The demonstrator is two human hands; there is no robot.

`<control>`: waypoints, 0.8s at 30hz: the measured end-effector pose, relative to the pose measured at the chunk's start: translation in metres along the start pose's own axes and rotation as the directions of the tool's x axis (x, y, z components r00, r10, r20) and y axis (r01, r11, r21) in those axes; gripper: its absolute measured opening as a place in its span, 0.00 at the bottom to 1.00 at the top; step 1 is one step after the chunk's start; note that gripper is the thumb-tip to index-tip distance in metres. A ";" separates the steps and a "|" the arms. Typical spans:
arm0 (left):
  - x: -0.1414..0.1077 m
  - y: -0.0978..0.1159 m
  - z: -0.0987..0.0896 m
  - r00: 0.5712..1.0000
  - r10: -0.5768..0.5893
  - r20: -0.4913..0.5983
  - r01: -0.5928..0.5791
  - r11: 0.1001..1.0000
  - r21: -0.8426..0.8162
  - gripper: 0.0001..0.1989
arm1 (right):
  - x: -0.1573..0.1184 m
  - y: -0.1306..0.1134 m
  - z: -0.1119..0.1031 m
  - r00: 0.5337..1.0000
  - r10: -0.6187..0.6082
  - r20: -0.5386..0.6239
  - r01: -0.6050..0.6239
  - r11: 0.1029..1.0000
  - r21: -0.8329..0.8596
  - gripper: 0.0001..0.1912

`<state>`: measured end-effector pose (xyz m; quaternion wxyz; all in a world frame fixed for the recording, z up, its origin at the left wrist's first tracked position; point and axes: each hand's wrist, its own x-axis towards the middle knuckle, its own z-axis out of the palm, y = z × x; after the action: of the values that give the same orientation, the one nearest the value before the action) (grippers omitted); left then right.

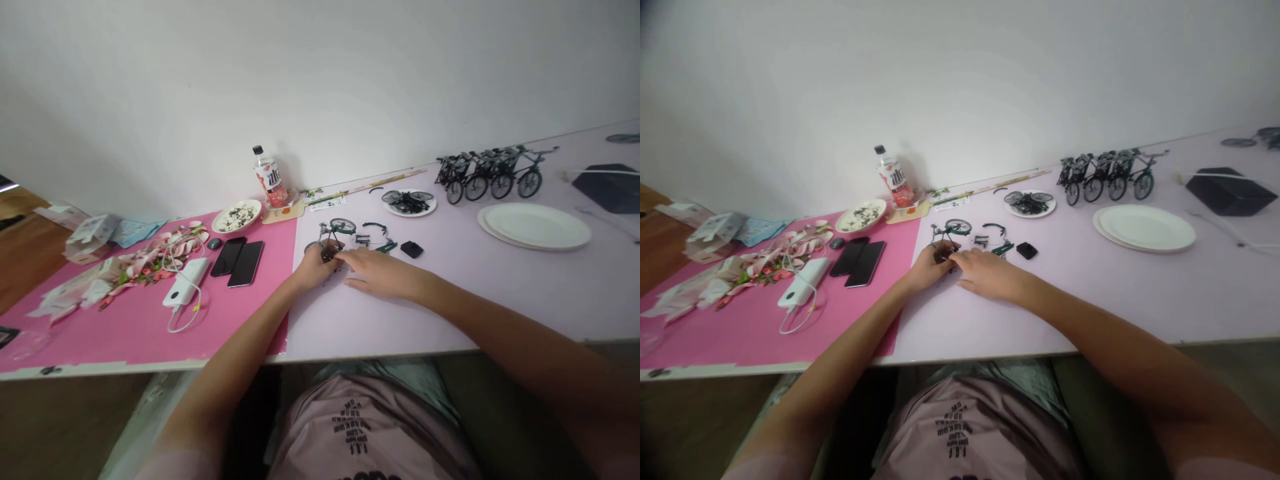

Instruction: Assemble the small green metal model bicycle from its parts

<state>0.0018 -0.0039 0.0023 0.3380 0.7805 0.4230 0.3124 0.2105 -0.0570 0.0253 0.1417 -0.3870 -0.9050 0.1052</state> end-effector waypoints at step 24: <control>-0.001 0.004 0.000 1.000 -0.008 0.006 0.008 1.000 -0.013 0.16 | 0.000 0.001 0.002 1.000 0.002 -0.018 -0.002 1.000 0.011 0.27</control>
<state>0.0030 -0.0059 0.0054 0.3454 0.7775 0.4231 0.3116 0.2102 -0.0567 0.0229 0.1520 -0.3881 -0.9027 0.1069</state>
